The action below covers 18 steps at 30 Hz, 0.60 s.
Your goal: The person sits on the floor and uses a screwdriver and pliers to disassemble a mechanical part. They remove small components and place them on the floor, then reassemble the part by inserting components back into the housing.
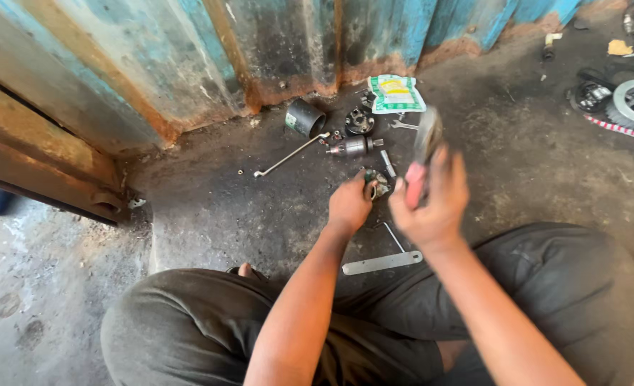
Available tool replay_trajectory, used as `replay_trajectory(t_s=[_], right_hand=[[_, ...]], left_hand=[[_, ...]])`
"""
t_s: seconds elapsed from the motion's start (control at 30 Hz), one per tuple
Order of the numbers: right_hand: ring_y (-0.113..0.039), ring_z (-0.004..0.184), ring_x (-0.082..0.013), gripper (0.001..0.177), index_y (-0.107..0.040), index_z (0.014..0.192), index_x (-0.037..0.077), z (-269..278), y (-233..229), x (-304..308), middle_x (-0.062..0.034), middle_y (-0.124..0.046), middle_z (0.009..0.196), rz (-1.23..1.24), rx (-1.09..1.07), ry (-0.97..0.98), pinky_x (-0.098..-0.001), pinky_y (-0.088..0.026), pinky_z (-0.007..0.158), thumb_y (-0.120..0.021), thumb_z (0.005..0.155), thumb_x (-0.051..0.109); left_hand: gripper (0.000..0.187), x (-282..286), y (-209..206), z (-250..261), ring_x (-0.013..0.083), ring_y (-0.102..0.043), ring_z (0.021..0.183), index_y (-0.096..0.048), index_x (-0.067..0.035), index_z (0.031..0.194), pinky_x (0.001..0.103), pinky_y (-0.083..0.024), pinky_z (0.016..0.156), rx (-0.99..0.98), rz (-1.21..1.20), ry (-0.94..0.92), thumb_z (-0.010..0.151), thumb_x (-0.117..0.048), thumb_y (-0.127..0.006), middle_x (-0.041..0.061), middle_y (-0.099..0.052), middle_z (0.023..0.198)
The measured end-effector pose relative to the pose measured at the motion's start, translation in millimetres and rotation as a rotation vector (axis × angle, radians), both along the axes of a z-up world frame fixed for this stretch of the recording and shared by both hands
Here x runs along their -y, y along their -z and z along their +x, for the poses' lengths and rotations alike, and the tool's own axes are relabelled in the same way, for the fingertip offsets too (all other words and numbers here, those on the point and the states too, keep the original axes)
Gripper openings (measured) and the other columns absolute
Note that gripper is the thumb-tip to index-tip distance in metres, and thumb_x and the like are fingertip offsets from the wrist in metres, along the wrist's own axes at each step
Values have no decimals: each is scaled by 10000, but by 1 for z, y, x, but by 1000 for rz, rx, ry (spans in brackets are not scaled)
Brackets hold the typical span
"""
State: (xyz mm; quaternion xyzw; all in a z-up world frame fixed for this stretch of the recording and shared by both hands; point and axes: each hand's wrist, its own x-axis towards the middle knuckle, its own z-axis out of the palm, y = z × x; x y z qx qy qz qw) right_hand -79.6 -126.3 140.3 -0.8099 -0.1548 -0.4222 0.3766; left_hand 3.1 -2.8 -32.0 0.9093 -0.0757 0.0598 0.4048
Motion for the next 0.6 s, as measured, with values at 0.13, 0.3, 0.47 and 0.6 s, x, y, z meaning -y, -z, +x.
replay_trajectory(t_s=[0.13, 0.3, 0.47, 0.6], right_hand=[[-654, 717, -385, 671, -664, 1323, 257, 2, 0, -6, -155, -594, 905, -522, -540, 94, -473, -552, 630, -801, 681, 118], [-678, 896, -376, 735, -484, 1561, 203, 4, -30, 10, -155, -615, 1091, -192, -121, 32, -458, -580, 818, -702, 865, 114], [-677, 831, -399, 624, -575, 1414, 263, 3, 6, -3, -194, -641, 1025, -495, -662, 207, -500, -565, 743, -767, 824, 198], [-677, 947, -414, 784, -563, 1432, 235, 17, 12, 8, -194, -675, 1042, -249, -562, 191, -492, -554, 820, -785, 688, 125]], left_hand=[[357, 1, -5, 4, 424, -675, 1009, -656, -91, 1242, 544, -519, 850, -80, 20, 34, 994, -328, -554, 210, -729, 1068], [427, -2, 12, 6, 434, -671, 987, -598, -90, 1336, 543, -524, 826, -1, 40, 3, 1002, -353, -573, 232, -713, 1061], [353, -1, 15, 11, 402, -692, 1015, -649, -112, 1233, 523, -535, 870, -109, 119, 48, 1002, -370, -583, 195, -743, 1031], [383, -8, 17, 18, 437, -672, 1008, -632, -109, 1279, 530, -524, 846, -92, -2, 69, 997, -364, -590, 229, -725, 1061]])
